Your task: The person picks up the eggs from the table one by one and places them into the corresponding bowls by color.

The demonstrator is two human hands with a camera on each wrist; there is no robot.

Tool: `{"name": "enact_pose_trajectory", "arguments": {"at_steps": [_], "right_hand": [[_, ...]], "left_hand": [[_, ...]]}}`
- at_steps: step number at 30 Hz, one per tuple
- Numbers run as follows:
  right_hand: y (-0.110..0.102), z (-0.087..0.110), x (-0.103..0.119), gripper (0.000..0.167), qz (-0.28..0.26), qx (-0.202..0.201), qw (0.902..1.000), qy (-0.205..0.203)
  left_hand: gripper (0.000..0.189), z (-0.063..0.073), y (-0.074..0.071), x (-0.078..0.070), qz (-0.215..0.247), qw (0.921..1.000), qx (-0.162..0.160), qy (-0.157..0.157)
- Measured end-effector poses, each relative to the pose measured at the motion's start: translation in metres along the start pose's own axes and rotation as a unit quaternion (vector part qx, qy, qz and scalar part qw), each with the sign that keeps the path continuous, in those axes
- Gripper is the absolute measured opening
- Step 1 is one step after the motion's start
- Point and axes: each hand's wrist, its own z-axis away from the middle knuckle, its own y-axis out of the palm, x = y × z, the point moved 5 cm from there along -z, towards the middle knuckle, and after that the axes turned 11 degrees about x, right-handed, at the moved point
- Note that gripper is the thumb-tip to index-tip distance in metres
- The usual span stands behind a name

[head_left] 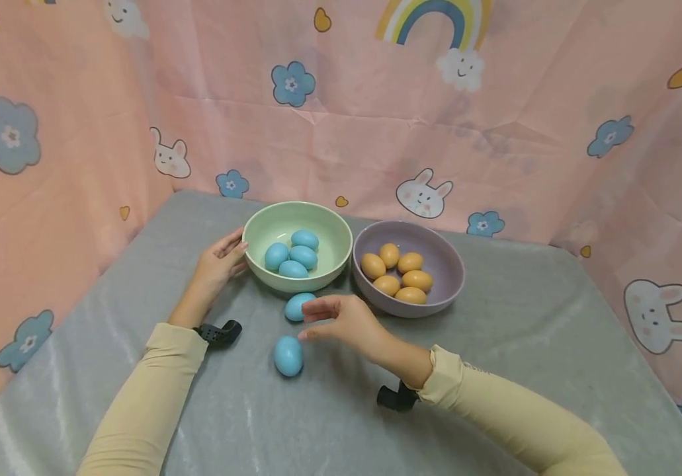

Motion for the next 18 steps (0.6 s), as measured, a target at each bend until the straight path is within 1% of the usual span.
{"name": "enact_pose_trajectory", "arguments": {"at_steps": [7,12,18], "right_hand": [[0.015,0.0,-0.016,0.047,0.019,0.019,0.9991,0.031],[0.023,0.0,-0.023,0.048,0.032,0.028,0.9988,0.025],[0.029,0.0,-0.027,0.049,0.03,0.032,0.9989,0.017]], "left_hand": [[0.055,0.0,0.002,0.0,0.004,1.0,0.001,0.002],[0.055,0.0,0.002,-0.001,0.002,1.0,0.0,0.003],[0.055,0.0,0.001,0.0,0.002,1.0,-0.004,0.005]]}}
